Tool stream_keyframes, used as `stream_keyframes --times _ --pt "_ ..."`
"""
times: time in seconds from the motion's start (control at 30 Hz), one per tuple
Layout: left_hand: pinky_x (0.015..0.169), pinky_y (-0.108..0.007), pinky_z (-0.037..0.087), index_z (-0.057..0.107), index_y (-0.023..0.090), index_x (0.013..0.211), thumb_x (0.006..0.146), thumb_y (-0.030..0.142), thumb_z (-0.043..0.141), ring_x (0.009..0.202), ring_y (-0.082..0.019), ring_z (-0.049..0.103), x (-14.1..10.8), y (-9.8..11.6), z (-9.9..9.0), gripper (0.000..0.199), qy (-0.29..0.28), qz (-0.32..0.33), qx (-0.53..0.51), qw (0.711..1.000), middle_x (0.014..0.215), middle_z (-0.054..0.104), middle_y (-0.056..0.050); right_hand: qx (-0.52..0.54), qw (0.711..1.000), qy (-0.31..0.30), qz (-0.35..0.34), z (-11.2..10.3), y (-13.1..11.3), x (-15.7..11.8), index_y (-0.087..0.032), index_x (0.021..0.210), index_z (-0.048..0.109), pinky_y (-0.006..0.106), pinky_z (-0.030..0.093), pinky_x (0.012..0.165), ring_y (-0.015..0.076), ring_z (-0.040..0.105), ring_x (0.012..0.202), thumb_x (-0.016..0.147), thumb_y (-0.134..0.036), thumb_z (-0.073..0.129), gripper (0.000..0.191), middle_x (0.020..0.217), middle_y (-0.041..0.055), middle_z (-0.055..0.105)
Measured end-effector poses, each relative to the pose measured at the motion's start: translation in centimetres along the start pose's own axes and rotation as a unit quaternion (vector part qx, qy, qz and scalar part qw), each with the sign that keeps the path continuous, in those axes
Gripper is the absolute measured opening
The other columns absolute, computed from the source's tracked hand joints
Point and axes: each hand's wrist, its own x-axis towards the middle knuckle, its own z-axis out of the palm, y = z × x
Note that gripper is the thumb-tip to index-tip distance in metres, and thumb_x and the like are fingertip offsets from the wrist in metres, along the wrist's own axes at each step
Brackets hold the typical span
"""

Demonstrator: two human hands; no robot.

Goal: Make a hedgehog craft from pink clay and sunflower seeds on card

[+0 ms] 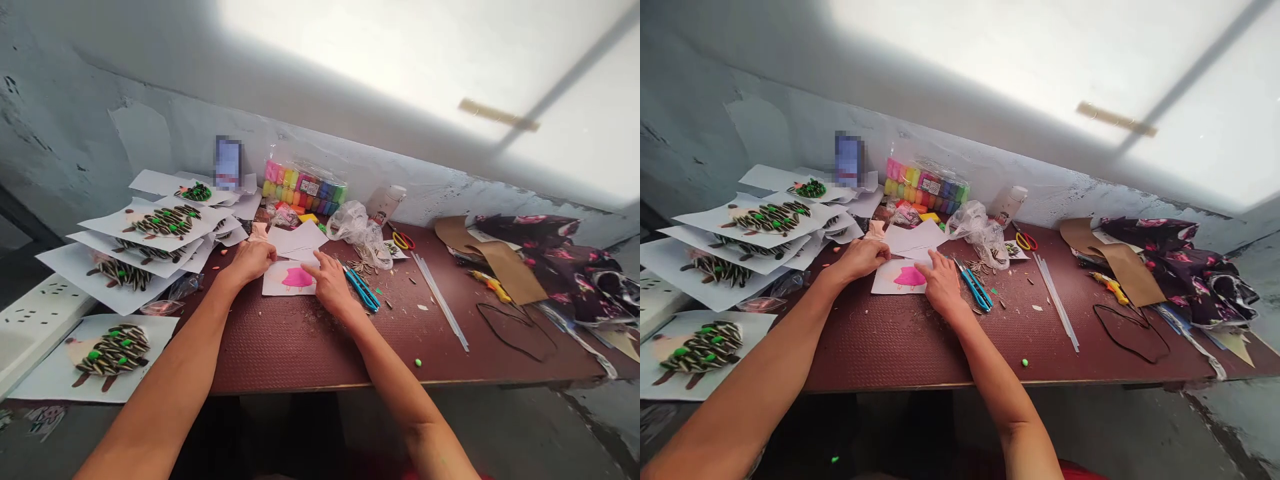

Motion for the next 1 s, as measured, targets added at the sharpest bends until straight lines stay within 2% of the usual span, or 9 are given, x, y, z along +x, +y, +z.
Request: stream_keyframes --times 0.13,0.33,0.53,0.67,0.8,1.0 --pt "0.09 -0.038 0.048 0.079 0.026 0.091 0.082 0.019 0.055 0.102 -0.028 0.069 0.1 -0.2 -0.1 0.026 -0.011 0.003 -0.004 1.0 0.102 0.081 -0.007 -0.006 0.999 -0.002 0.037 0.1 0.6 -0.4 -0.033 0.143 0.062 0.051 0.034 0.115 0.0301 0.038 0.147 0.099 -0.01 0.046 0.052 0.161 0.0106 0.044" --pt "0.09 -0.039 0.048 0.079 0.025 0.088 0.081 0.016 0.054 0.104 -0.029 0.068 0.1 -0.2 -0.2 0.027 -0.014 -0.003 0.002 1.0 0.103 0.08 -0.008 -0.005 1.0 -0.026 0.012 0.6 0.4 -0.3 -0.035 0.137 0.067 0.052 0.031 0.118 0.029 0.038 0.147 0.098 -0.012 0.05 0.048 0.158 0.008 0.048" --pt "0.092 -0.04 0.047 0.079 0.024 0.09 0.081 0.015 0.055 0.106 -0.03 0.068 0.1 -0.2 -0.1 0.027 -0.019 -0.011 -0.008 1.0 0.103 0.08 -0.009 0.013 0.998 0.004 0.054 0.4 0.4 -0.4 -0.032 0.14 0.065 0.049 0.033 0.117 0.0294 0.036 0.149 0.099 -0.009 0.046 0.051 0.159 0.0101 0.046" --pt "0.092 -0.04 0.047 0.079 0.025 0.088 0.082 0.015 0.055 0.107 -0.03 0.068 0.1 -0.2 0.0 0.027 -0.012 -0.009 -0.01 1.0 0.103 0.08 -0.009 0.006 1.0 -0.008 0.025 0.1 -0.1 0.0 -0.035 0.134 0.069 0.052 0.029 0.119 0.0312 0.028 0.154 0.098 -0.009 0.05 0.049 0.163 0.0081 0.041" --pt "0.092 -0.04 0.047 0.079 0.025 0.088 0.082 0.016 0.054 0.106 -0.03 0.068 0.1 -0.2 -0.1 0.027 -0.019 -0.011 -0.001 1.0 0.103 0.08 -0.009 0.012 0.999 -0.027 0.012 0.0 -0.5 0.4 -0.035 0.129 0.073 0.053 0.028 0.12 0.0312 0.027 0.154 0.098 -0.012 0.052 0.044 0.162 0.0077 0.043" --pt "0.093 -0.041 0.047 0.079 0.024 0.091 0.082 0.016 0.053 0.107 -0.03 0.068 0.1 -0.1 -0.2 0.029 -0.026 -0.012 0.001 1.0 0.105 0.079 -0.01 0.026 0.999 -0.029 0.026 0.2 -0.7 0.8 -0.033 0.139 0.066 0.049 0.027 0.12 0.0308 0.027 0.155 0.098 -0.011 0.051 0.049 0.164 0.0095 0.04"
